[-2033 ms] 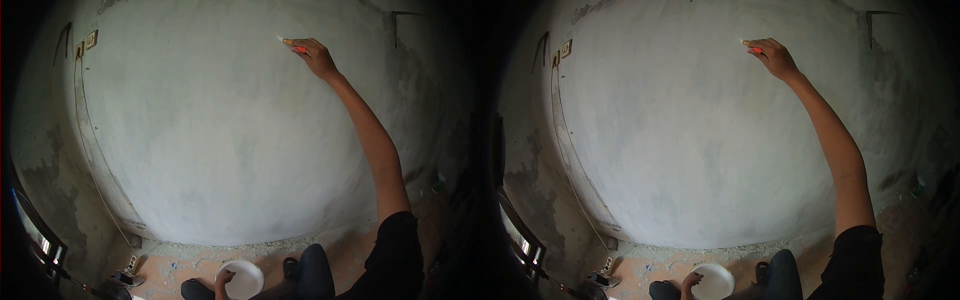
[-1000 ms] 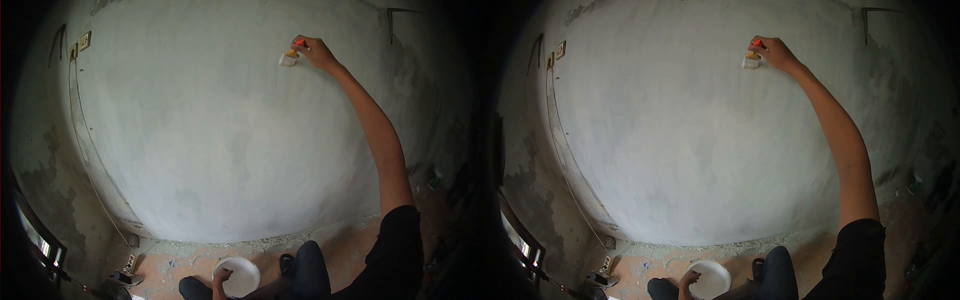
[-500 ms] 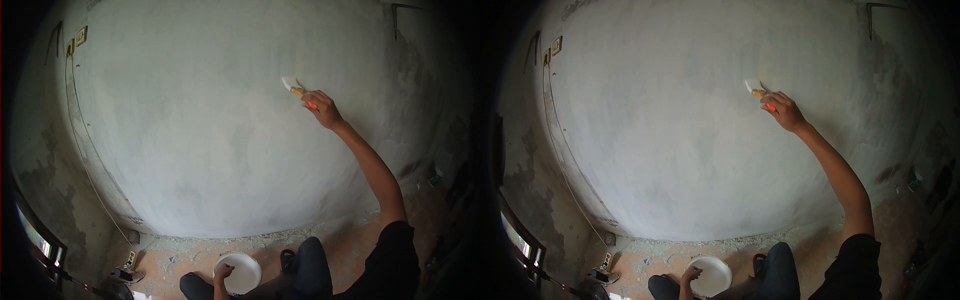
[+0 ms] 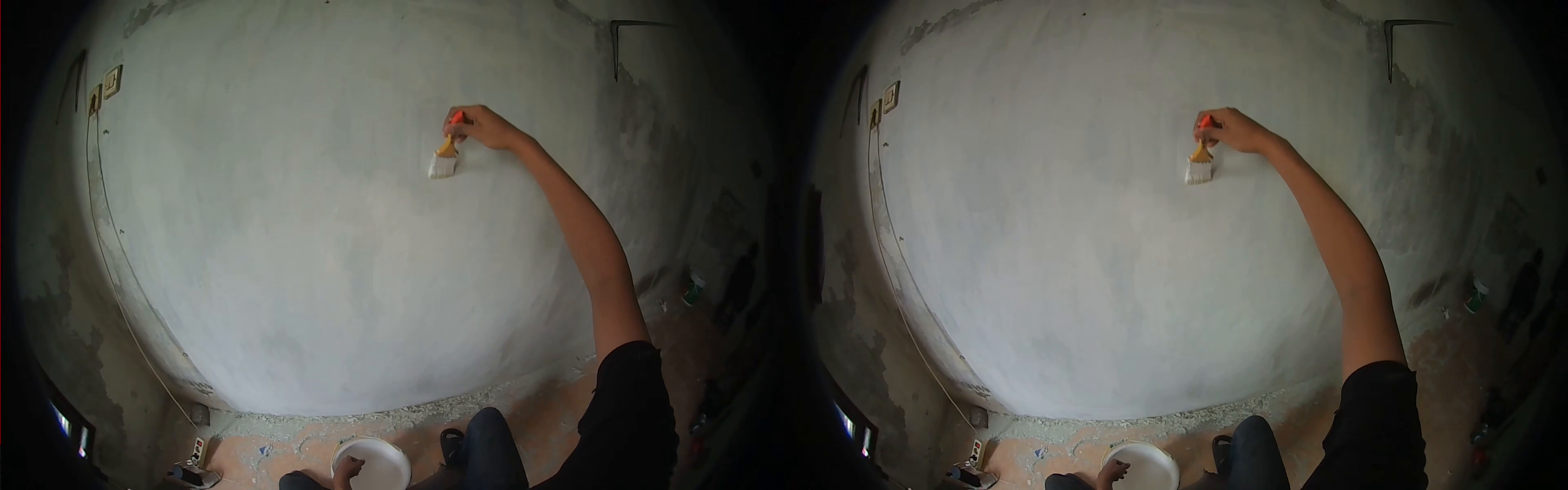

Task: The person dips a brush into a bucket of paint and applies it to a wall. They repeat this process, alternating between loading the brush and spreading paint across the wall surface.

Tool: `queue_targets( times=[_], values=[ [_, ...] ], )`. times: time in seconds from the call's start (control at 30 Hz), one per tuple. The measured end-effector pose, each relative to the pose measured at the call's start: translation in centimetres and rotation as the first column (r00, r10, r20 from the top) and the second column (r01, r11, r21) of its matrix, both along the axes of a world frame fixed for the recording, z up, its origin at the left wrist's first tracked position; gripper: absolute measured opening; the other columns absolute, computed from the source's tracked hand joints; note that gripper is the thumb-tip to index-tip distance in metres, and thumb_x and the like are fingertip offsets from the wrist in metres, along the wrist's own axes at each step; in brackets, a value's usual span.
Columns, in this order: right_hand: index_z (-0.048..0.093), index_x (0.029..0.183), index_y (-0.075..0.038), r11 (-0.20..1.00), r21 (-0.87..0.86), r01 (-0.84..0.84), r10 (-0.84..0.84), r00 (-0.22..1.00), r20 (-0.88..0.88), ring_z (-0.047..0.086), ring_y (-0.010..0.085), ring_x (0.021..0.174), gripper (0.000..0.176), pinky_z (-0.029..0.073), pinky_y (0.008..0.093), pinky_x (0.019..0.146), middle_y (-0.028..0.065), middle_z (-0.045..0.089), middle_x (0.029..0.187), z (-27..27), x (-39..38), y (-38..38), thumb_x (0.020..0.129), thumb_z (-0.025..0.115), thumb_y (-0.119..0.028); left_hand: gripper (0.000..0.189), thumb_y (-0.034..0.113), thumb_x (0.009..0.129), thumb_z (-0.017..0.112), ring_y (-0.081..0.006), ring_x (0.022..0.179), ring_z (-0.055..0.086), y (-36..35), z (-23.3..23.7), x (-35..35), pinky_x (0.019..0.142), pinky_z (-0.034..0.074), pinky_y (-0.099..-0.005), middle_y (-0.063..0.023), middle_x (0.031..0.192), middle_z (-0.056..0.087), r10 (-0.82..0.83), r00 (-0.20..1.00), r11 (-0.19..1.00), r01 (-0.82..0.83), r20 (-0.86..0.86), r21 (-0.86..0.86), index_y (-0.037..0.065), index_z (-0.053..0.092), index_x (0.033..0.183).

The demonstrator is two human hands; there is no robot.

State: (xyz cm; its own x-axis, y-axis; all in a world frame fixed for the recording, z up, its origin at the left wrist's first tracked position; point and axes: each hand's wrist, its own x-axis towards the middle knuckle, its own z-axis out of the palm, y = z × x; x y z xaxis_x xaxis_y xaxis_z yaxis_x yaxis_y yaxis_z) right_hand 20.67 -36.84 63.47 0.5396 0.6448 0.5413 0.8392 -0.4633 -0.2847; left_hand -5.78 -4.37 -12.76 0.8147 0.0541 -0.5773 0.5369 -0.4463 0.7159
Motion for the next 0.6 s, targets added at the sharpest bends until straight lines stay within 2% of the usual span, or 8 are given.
queue_targets(
  times=[0.17, 0.3, 0.37, 0.4, 0.47, 0.5, 0.57, 0.6],
  values=[
    [0.056, 0.083, -0.002, 0.997, 0.071, 0.007, -0.023, 0.975, 0.222, 0.055, 0.0096, 0.075, 0.019, 0.048, 0.0239, 0.071, 0.0029, 0.058, 0.079, 7.4, -1.3, 0.9, 0.087, 0.053, -0.02, 0.037, 0.033, 0.075, 0.062, -0.0166, 0.045, 0.051, 0.0, 0.0, 0.1, 0.047, 0.039, -0.0328, -0.0063, 0.051, 0.053, 0.006, 1.0, 1.0, -0.006, -0.015, -0.005, 0.0, 0.059, 0.059],
    [0.056, 0.084, -0.002, 0.984, 0.176, 0.0, -0.07, 0.918, 0.39, 0.055, 0.0097, 0.078, 0.021, 0.048, 0.0242, 0.074, 0.0026, 0.058, 0.082, 9.0, -2.6, 0.7, 0.087, 0.053, -0.023, 0.037, 0.033, 0.075, 0.062, -0.0153, 0.044, 0.049, 0.0, 0.4, 0.0, 0.045, 0.038, -0.032, -0.0054, 0.05, 0.052, 0.025, 0.999, 1.0, -0.025, -0.03, -0.004, 0.001, 0.058, 0.058],
    [0.056, 0.083, -0.002, 0.93, 0.337, -0.144, -0.074, 0.827, 0.558, 0.053, 0.0083, 0.071, 0.023, 0.047, 0.0228, 0.071, 0.002, 0.058, 0.076, 8.3, -3.2, 0.6, 0.087, 0.054, -0.025, 0.037, 0.033, 0.075, 0.062, -0.0147, 0.043, 0.048, 0.0, 0.8, -0.1, 0.045, 0.037, -0.0316, -0.005, 0.05, 0.052, 0.033, 0.998, 0.999, -0.033, -0.05, -0.006, 0.001, 0.058, 0.058],
    [0.055, 0.087, -0.002, 0.852, 0.44, -0.282, 0.032, 0.868, 0.496, 0.057, 0.0123, 0.078, 0.024, 0.048, 0.0238, 0.075, 0.0043, 0.058, 0.082, 7.3, -3.4, 0.5, 0.088, 0.052, -0.025, 0.037, 0.033, 0.075, 0.062, -0.0144, 0.043, 0.047, 0.0, 1.0, -0.1, 0.044, 0.037, -0.0314, -0.0047, 0.049, 0.051, 0.038, 0.997, 0.999, -0.038, -0.06, -0.009, 0.001, 0.058, 0.058],
    [0.053, 0.09, 0.0, 0.747, 0.58, -0.324, 0.086, 0.913, 0.398, 0.058, 0.0149, 0.082, 0.024, 0.049, 0.0248, 0.076, 0.0062, 0.058, 0.085, 5.3, -4.1, 0.0, 0.088, 0.051, -0.025, 0.037, 0.033, 0.075, 0.062, -0.0143, 0.042, 0.047, 0.0, 1.1, -0.4, 0.044, 0.037, -0.0314, -0.0045, 0.049, 0.051, 0.042, 0.997, 0.999, -0.042, -0.065, -0.01, 0.001, 0.057, 0.057],
    [0.052, 0.092, 0.001, 0.621, 0.708, -0.335, 0.155, 0.938, 0.309, 0.06, 0.0176, 0.085, 0.025, 0.05, 0.0257, 0.077, 0.0081, 0.057, 0.089, 4.3, -4.5, -0.3, 0.089, 0.049, -0.024, 0.037, 0.033, 0.075, 0.062, -0.0142, 0.042, 0.047, 0.0, 1.2, -0.5, 0.044, 0.036, -0.0313, -0.0043, 0.049, 0.051, 0.044, 0.997, 0.999, -0.045, -0.064, -0.008, 0.001, 0.057, 0.057],
    [0.049, 0.095, 0.002, 0.566, 0.76, -0.32, 0.214, 0.947, 0.239, 0.058, 0.0212, 0.091, 0.024, 0.05, 0.0265, 0.079, 0.0105, 0.055, 0.093, 2.2, -5.1, -0.6, 0.089, 0.05, -0.021, 0.037, 0.033, 0.076, 0.062, -0.0139, 0.042, 0.046, -0.1, 1.5, -0.7, 0.043, 0.036, -0.0311, -0.0039, 0.049, 0.05, 0.048, 0.997, 0.999, -0.048, -0.063, -0.001, 0.002, 0.057, 0.056],
    [0.05, 0.094, 0.002, 0.426, 0.864, -0.267, 0.293, 0.945, 0.148, 0.058, 0.0211, 0.091, 0.022, 0.05, 0.0264, 0.079, 0.01, 0.054, 0.092, 1.2, -5.2, -0.6, 0.088, 0.052, -0.02, 0.037, 0.033, 0.076, 0.062, -0.0138, 0.042, 0.046, -0.1, 1.6, -0.8, 0.043, 0.035, -0.0311, -0.0037, 0.048, 0.049, 0.048, 0.997, 0.999, -0.048, -0.065, 0.003, 0.002, 0.056, 0.056]
  ],
)
